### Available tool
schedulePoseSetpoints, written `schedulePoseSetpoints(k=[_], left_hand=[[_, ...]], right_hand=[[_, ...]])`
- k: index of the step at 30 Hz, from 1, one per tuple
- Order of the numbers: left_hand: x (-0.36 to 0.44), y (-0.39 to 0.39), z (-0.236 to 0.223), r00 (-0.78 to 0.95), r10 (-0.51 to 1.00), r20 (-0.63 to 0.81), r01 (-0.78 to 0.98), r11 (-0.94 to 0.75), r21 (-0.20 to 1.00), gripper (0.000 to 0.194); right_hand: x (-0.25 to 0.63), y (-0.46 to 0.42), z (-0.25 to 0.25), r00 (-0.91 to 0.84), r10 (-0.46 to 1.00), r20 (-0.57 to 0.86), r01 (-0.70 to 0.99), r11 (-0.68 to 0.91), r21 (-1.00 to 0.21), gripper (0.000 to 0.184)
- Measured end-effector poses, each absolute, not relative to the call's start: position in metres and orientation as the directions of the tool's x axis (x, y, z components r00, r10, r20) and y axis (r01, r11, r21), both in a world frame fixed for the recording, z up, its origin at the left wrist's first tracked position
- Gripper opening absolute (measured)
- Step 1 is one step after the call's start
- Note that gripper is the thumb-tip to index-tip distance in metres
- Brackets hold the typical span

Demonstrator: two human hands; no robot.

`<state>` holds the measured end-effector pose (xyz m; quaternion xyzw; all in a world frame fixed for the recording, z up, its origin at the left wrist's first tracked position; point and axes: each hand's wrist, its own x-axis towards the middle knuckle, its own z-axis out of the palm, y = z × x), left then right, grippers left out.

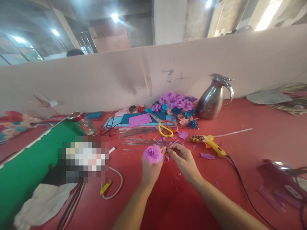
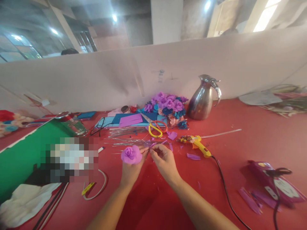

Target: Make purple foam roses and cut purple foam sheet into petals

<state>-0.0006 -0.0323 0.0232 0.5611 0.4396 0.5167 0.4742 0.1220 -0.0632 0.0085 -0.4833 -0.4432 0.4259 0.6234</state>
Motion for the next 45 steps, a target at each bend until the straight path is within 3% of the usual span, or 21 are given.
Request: schedulePoseSetpoints(k=[7,36,41,43,45], left_hand=[[-0.003,-0.034,0.027,0.199,0.925,0.324,0.197,-0.362,0.911,0.010],[-0.002,-0.030,0.018,0.150,0.978,0.143,0.108,-0.160,0.981,0.013],[-0.001,-0.029,0.020,0.101,0.994,0.038,-0.086,-0.030,0.996,0.014],[-0.002,-0.027,0.022,0.125,0.991,-0.041,-0.195,0.065,0.979,0.016],[-0.002,-0.026,0.024,0.149,0.985,-0.092,-0.249,0.127,0.960,0.016]], right_hand=[[0.122,-0.063,0.012,0.267,0.957,0.114,-0.125,0.152,-0.980,0.017],[0.124,-0.062,0.011,0.242,0.958,0.156,-0.056,0.175,-0.983,0.013],[0.126,-0.064,0.016,0.345,0.923,0.171,-0.025,0.191,-0.981,0.019],[0.128,-0.064,0.019,0.272,0.957,0.104,-0.106,0.137,-0.985,0.029],[0.129,-0.063,0.019,0.154,0.987,0.044,-0.188,0.073,-0.979,0.027]])
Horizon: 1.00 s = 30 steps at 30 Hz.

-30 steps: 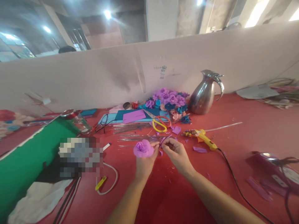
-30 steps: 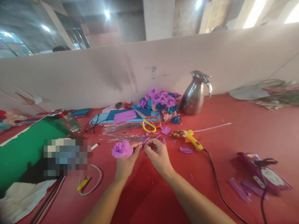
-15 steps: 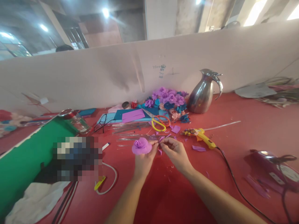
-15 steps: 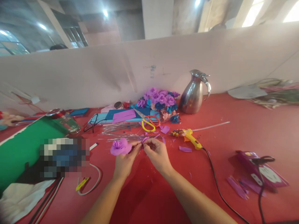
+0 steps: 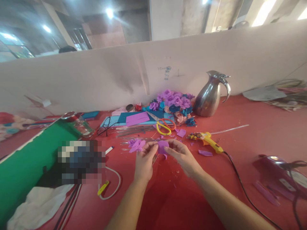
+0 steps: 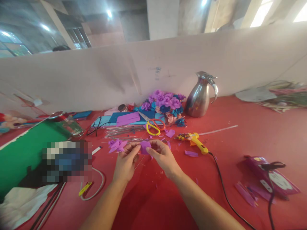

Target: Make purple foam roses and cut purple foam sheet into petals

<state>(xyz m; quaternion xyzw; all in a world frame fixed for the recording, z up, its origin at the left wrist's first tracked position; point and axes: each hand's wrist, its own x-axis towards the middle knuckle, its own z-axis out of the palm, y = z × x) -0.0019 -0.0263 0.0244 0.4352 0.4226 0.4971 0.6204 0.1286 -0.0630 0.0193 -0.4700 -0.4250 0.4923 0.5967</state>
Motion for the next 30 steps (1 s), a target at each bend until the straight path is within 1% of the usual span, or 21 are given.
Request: schedulePoseSetpoints(k=[1,3,6,10,13,18,20,22,25,30], left_hand=[[-0.002,-0.026,0.025,0.161,0.982,-0.102,-0.256,0.141,0.956,0.016],[-0.002,-0.026,0.027,0.193,0.976,-0.104,-0.246,0.151,0.958,0.018],[-0.002,-0.026,0.028,0.247,0.964,-0.103,-0.229,0.161,0.960,0.021],[-0.002,-0.027,0.029,0.233,0.963,-0.135,-0.244,0.192,0.951,0.021],[-0.002,-0.026,0.027,0.240,0.961,-0.136,-0.237,0.194,0.952,0.020],[-0.004,-0.024,0.021,0.249,0.963,-0.100,-0.215,0.155,0.964,0.014],[-0.005,-0.022,0.020,0.247,0.965,-0.091,-0.242,0.153,0.958,0.012],[-0.005,-0.020,0.019,0.236,0.967,-0.096,-0.265,0.160,0.951,0.011],[-0.006,-0.019,0.018,0.208,0.973,-0.101,-0.273,0.157,0.949,0.012],[-0.007,-0.019,0.018,0.218,0.968,-0.123,-0.294,0.185,0.938,0.012]], right_hand=[[0.129,-0.062,0.019,0.120,0.992,0.031,-0.206,0.056,-0.977,0.025],[0.129,-0.061,0.016,0.110,0.993,0.034,-0.201,0.056,-0.978,0.023],[0.128,-0.061,0.011,0.133,0.991,0.028,-0.152,0.049,-0.987,0.023],[0.129,-0.060,0.009,0.204,0.979,0.009,-0.080,0.026,-0.996,0.028],[0.129,-0.060,0.009,0.215,0.977,0.012,-0.047,0.023,-0.999,0.030],[0.128,-0.063,0.011,0.180,0.982,0.060,0.048,0.052,-0.997,0.021],[0.129,-0.065,0.014,0.156,0.983,0.097,0.037,0.092,-0.995,0.019],[0.130,-0.066,0.016,0.138,0.984,0.113,-0.007,0.115,-0.993,0.019],[0.132,-0.067,0.020,0.147,0.985,0.089,-0.053,0.098,-0.994,0.020],[0.133,-0.067,0.022,0.138,0.989,0.053,-0.084,0.065,-0.994,0.020]])
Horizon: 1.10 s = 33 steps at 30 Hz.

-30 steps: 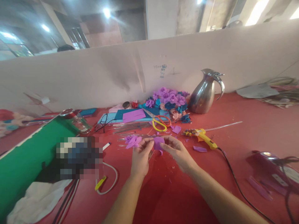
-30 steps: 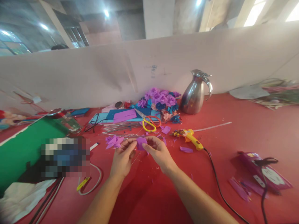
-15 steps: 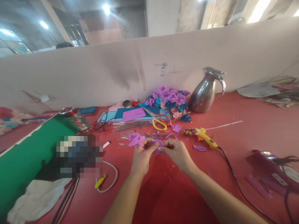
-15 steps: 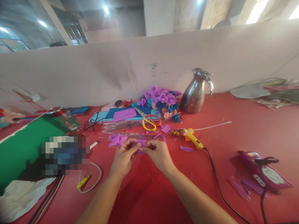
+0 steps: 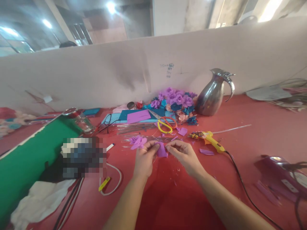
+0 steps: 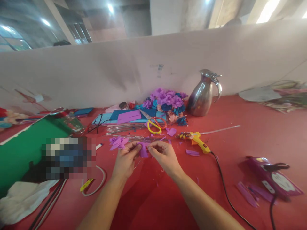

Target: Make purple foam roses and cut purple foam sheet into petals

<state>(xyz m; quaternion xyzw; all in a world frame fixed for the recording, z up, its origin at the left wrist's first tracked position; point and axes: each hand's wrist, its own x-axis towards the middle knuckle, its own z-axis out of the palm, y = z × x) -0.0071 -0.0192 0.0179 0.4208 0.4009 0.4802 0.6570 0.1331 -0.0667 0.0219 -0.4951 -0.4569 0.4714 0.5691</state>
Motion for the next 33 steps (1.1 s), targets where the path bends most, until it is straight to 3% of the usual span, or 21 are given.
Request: schedulePoseSetpoints(k=[10,15,21,33], left_hand=[[-0.006,-0.021,0.021,0.190,0.966,-0.178,-0.305,0.230,0.924,0.021],[-0.008,-0.021,0.018,0.208,0.968,-0.140,-0.256,0.192,0.947,0.022],[-0.007,-0.024,0.023,0.306,0.946,-0.106,-0.304,0.203,0.931,0.043],[-0.005,-0.027,0.030,0.306,0.939,-0.160,-0.232,0.236,0.944,0.053]], right_hand=[[0.132,-0.066,0.019,0.057,0.997,0.057,-0.131,0.064,-0.989,0.018],[0.131,-0.064,0.015,0.093,0.993,0.075,-0.096,0.084,-0.992,0.017],[0.127,-0.063,0.018,0.060,0.998,0.004,-0.220,0.018,-0.975,0.026],[0.128,-0.065,0.020,0.077,0.997,-0.028,-0.178,-0.014,-0.984,0.033]])
